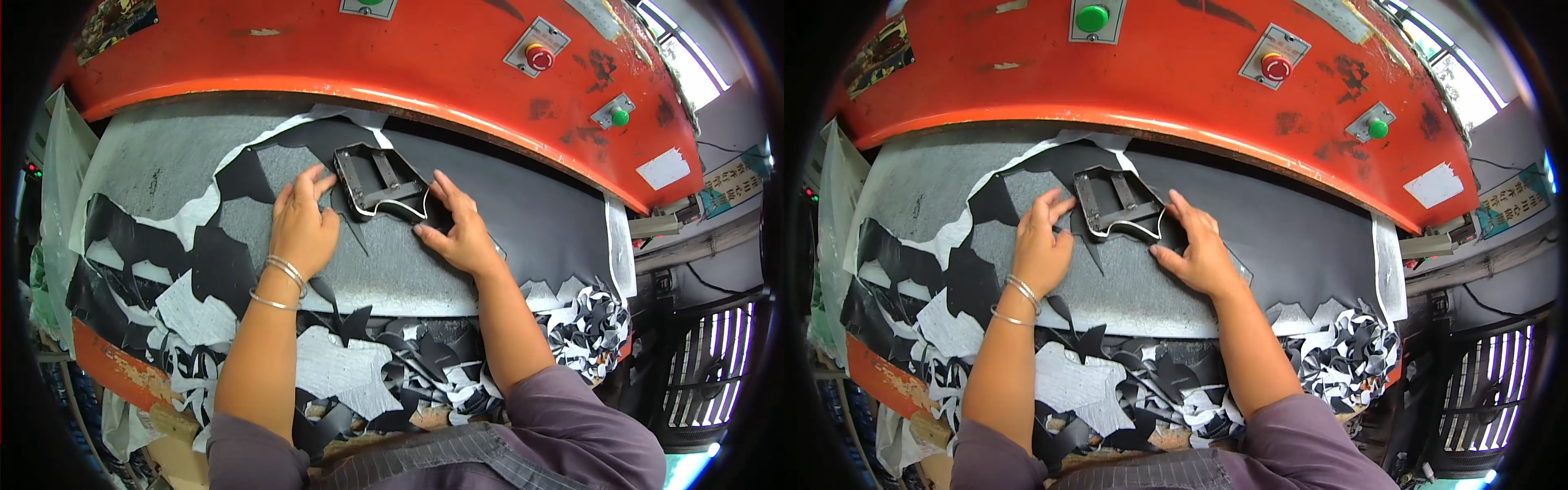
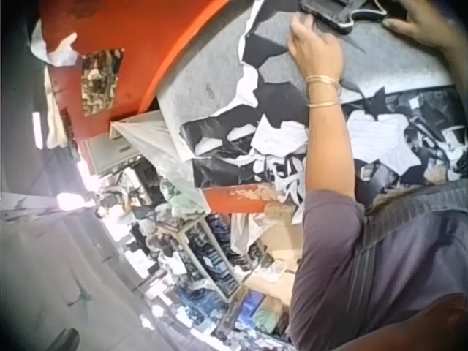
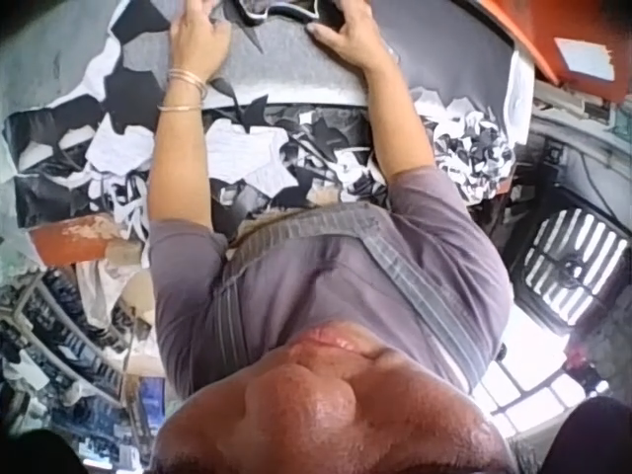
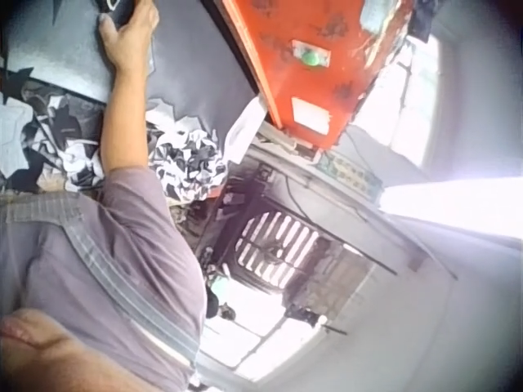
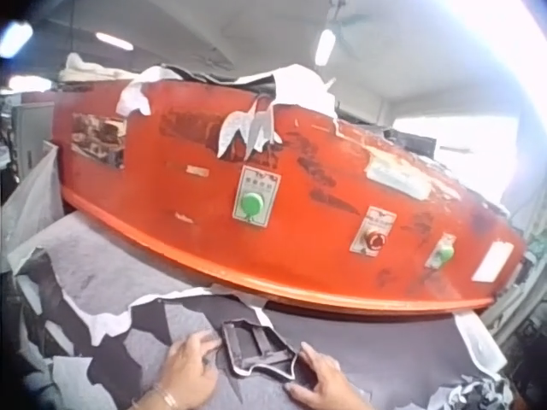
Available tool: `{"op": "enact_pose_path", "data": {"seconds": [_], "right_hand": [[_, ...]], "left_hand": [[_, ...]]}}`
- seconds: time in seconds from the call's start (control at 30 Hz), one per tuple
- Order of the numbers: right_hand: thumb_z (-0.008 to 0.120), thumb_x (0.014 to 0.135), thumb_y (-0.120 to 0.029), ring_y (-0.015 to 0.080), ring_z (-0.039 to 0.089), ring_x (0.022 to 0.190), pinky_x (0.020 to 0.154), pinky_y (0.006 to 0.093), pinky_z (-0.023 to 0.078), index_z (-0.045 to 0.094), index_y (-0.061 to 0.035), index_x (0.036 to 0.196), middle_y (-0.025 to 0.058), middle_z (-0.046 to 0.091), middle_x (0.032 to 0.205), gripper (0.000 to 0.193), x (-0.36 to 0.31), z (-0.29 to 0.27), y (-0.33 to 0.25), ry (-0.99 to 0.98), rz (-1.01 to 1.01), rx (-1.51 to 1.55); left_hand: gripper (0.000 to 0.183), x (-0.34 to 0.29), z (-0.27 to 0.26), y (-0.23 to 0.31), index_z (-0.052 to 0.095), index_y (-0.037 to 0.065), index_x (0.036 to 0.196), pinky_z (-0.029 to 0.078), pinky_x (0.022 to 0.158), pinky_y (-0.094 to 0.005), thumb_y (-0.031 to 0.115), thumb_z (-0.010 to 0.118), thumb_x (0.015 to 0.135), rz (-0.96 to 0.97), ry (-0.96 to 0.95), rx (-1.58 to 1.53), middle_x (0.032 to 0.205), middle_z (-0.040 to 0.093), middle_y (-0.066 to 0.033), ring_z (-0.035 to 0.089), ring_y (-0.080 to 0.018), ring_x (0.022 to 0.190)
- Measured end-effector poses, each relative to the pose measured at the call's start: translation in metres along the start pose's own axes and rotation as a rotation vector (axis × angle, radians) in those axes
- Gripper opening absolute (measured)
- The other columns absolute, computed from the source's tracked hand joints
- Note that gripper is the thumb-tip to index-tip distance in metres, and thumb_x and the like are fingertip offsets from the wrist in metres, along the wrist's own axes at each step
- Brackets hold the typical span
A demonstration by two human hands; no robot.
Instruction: The person is using a die-cutting machine to cut out shoe components from sheets of material.
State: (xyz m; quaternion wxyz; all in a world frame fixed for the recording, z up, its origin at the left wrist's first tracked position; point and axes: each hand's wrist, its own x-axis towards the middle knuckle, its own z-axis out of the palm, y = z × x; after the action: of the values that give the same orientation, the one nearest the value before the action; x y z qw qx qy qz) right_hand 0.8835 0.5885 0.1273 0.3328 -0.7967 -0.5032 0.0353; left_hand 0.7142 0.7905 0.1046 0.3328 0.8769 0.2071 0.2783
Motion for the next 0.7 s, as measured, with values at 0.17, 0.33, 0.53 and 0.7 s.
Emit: {"op": "enact_pose_path", "data": {"seconds": [0.17,0.33,0.53,0.7], "right_hand": [[0.074,0.072,-0.017,0.0332,0.051,0.116,0.102,0.0403,0.036,0.04,-0.0067,0.14,0.0168,0.057,0.124,0.077,0.003,0.006,-0.002,0.017,0.032,-0.017],[0.073,0.073,-0.013,0.0341,0.052,0.115,0.097,0.0379,0.043,0.042,-0.0065,0.138,0.0174,0.053,0.126,0.072,0.011,0.008,0.004,0.079,-0.047,0.053],[0.071,0.074,-0.013,0.0363,0.052,0.113,0.094,0.0388,0.045,0.041,-0.0074,0.138,0.0193,0.052,0.126,0.071,0.015,0.004,0.008,0.049,-0.067,0.099],[0.071,0.074,-0.013,0.0372,0.052,0.113,0.095,0.0395,0.045,0.039,-0.0074,0.139,0.0208,0.051,0.126,0.072,0.016,0.005,0.005,0.025,-0.069,0.078]], "left_hand": [[0.051,-0.001,-0.001,0.001,0.036,0.002,0.125,0.023,0.11,-0.0426,0.005,0.054,0.077,0.063,-0.069,0.072,0.131,0.057,-0.0119,0.05,-0.0294,0.119],[0.052,0.005,-0.006,0.005,0.035,0.003,0.126,0.019,0.112,-0.0418,0.007,0.056,0.078,0.059,-0.109,0.108,0.135,0.054,-0.0116,0.045,-0.0286,0.125],[0.051,0.01,-0.007,0.014,0.033,0.004,0.127,0.011,0.114,-0.0469,0.008,0.054,0.081,-0.008,-0.193,0.136,0.138,0.05,-0.0129,0.034,-0.0271,0.137],[0.054,0.009,-0.008,0.009,0.034,0.004,0.128,0.016,0.112,-0.0416,0.007,0.056,0.079,0.028,-0.166,0.13,0.139,0.05,-0.0114,0.036,-0.0316,0.131]]}}
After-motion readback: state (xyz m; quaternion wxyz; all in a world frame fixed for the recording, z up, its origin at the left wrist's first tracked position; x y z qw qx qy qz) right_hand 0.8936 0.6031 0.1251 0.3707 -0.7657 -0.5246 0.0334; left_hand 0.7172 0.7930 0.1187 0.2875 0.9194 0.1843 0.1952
